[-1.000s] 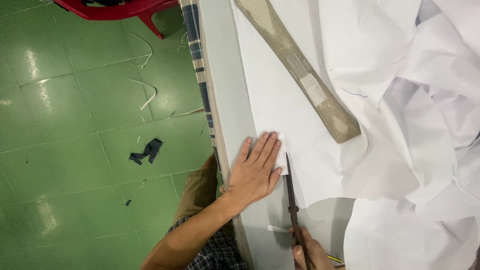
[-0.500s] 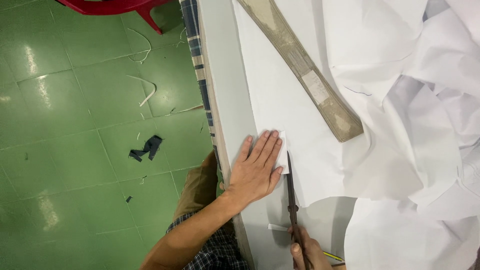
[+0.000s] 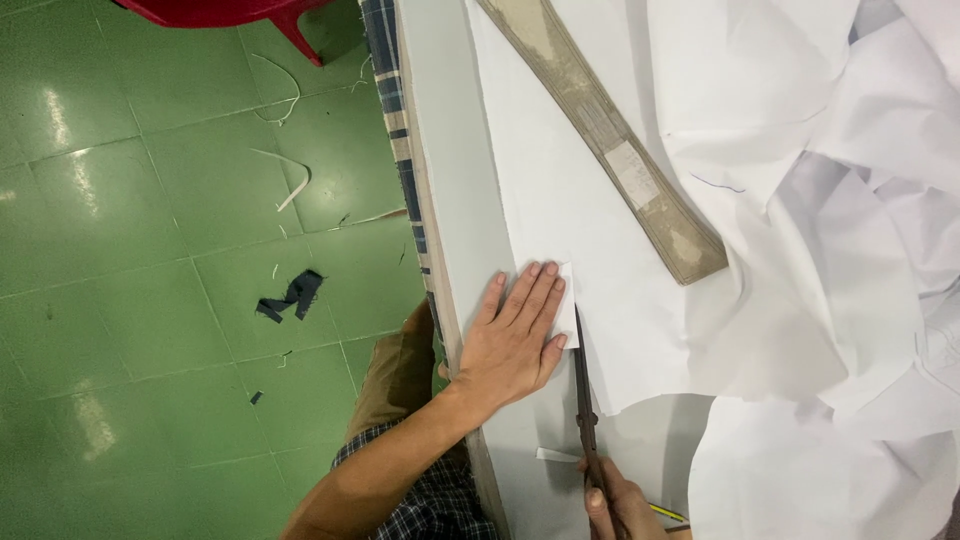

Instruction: A person prepares garment components by cutting fabric strips, ironing the material, marking patterns with a template and pencil, and then cutting out the final shapes.

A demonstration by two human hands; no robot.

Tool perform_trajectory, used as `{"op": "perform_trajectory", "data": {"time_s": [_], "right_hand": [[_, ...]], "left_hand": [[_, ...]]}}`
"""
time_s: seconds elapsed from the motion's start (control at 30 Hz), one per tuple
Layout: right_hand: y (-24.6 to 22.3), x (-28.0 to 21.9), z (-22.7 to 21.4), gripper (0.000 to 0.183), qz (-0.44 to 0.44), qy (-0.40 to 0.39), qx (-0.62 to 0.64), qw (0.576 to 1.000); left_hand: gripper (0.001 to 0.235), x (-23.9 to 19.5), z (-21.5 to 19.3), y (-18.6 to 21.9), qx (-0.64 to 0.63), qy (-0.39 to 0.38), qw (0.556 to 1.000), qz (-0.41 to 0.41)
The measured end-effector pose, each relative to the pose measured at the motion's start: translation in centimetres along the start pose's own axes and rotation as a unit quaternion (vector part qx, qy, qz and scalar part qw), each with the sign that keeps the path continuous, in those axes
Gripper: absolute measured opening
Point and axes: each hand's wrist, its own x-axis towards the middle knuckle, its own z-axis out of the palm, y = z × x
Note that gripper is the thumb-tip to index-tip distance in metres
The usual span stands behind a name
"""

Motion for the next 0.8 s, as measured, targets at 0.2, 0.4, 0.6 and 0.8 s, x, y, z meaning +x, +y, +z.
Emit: {"op": "perform_trajectory", "data": {"time_s": [0.2,0.4,0.6,0.8], "right_hand": [[-2.1,0.9,-1.7,0.085,-0.066,-0.095,0.112,0.987],[-8.3,1.5,-2.4,0.091,0.015,-0.089,0.038,0.995],[-7.6,2.1,-2.1,0.088,-0.025,-0.079,0.067,0.994],[-7.2,2.3,-1.9,0.085,-0.041,-0.076,0.073,0.994]], "left_hand": [[0.066,0.0,-0.1,-0.1,-0.021,-0.009,1.0,0.0],[0.067,0.1,-0.3,-0.3,-0.042,0.0,0.999,0.005],[0.068,0.0,0.0,-0.2,-0.049,-0.012,0.999,0.001],[0.07,0.1,0.0,-0.2,-0.028,-0.028,0.999,0.0]]}}
